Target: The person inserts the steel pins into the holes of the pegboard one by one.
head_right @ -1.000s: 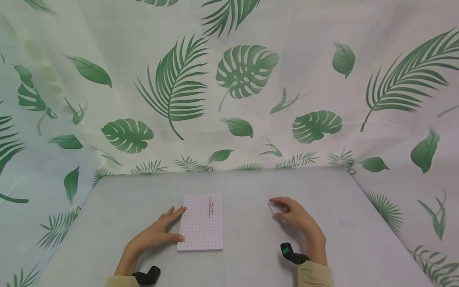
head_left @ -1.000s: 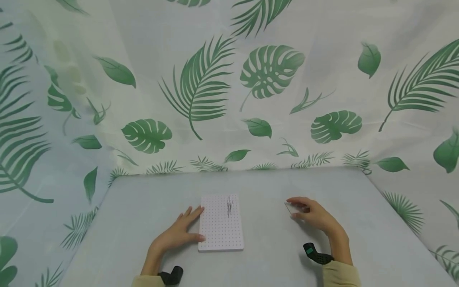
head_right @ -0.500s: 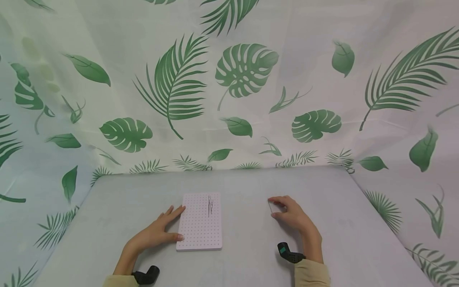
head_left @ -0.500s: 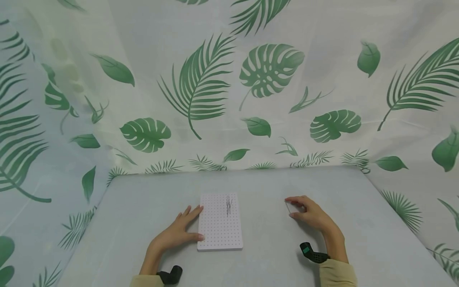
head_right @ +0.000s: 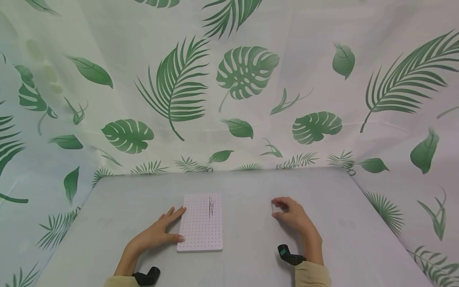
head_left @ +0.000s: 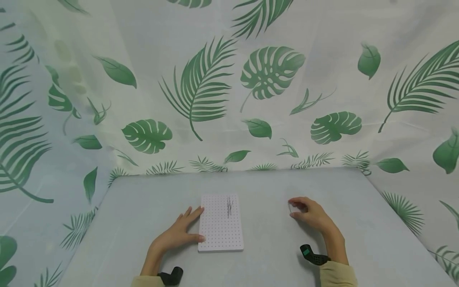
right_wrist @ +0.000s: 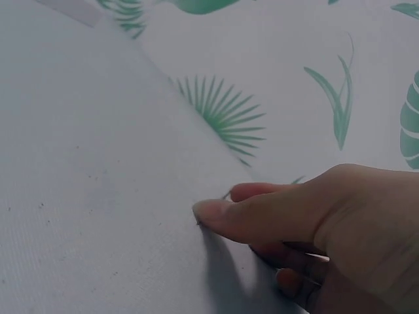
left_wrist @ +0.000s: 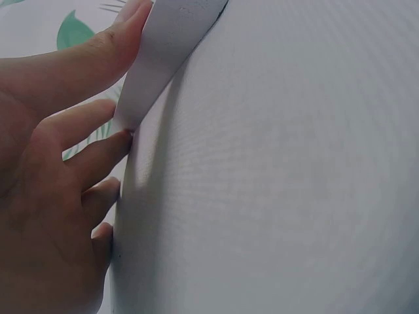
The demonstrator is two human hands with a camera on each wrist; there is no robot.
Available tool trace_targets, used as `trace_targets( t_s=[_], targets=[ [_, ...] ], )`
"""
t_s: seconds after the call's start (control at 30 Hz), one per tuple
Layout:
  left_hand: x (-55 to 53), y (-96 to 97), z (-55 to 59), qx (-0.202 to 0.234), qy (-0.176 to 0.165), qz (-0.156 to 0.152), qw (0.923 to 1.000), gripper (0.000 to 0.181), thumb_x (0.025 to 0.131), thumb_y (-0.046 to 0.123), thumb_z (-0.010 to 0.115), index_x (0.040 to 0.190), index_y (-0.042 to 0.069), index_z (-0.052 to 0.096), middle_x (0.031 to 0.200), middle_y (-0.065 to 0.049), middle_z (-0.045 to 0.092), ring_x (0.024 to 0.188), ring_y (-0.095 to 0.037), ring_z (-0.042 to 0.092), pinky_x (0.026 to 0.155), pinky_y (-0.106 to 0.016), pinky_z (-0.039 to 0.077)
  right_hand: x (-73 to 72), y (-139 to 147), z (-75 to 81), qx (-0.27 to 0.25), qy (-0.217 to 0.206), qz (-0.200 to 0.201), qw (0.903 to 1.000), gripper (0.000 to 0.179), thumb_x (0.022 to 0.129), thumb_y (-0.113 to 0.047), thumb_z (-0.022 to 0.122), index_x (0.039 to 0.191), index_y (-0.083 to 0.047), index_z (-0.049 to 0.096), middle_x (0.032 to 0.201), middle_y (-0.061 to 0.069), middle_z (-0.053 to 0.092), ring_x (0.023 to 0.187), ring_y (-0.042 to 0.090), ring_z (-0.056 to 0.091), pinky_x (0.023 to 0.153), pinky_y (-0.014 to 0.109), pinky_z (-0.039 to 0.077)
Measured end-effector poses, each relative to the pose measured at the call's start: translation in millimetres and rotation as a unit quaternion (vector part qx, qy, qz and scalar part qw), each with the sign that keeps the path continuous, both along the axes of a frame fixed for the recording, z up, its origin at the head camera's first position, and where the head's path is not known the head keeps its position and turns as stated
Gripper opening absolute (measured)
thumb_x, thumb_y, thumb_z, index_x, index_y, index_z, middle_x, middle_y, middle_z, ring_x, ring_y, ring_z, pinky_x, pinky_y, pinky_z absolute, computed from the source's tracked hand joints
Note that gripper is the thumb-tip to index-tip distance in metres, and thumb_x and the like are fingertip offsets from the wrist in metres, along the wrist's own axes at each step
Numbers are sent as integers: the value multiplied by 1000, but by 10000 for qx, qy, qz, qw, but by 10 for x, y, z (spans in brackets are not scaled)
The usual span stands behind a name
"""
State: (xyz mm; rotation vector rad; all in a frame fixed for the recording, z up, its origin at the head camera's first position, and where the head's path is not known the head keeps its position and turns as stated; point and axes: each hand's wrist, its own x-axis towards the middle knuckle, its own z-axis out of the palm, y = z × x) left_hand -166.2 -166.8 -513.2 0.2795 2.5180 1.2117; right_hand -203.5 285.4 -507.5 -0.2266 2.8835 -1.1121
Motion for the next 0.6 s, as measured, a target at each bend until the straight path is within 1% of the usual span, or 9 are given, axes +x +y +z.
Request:
trace_targets(
  t_s=[0.13,0.3,0.5,0.6],
  targets=[
    [-11,4,-27,-22,21,12,10000,97,77,38,87,159,19,40,167,-28,21,152,-60,5,115,-81,9,-30,15,-15,97,-72,-292,9995,35,89,-11,77,122,0,69,110,13,71,102,29,65,87,45,54],
    [-4,5,-6,-13,20,13,10000,96,77,37,87,159,19,41,168,-27,22,152,-60,5,116,-81,9,-42,15,15,78,-99,-499,9987,29,91,-12,76,116,0,70,101,10,71,95,25,66,78,36,53],
    [11,0,25,13,52,-31,10000,95,78,33,87,159,18,40,167,-27,22,152,-60,6,117,-80,9,-35,-12,77,135,77,-578,9982,22,91,-11,76,108,0,70,99,12,73,94,29,69,73,35,54],
    [10,4,22,22,53,-18,10000,96,78,33,88,159,17,41,168,-26,23,153,-59,5,118,-79,8,-30,-38,103,133,203,-596,9979,17,91,-10,75,105,-1,70,98,11,74,92,27,70,72,35,54]
  ],
)
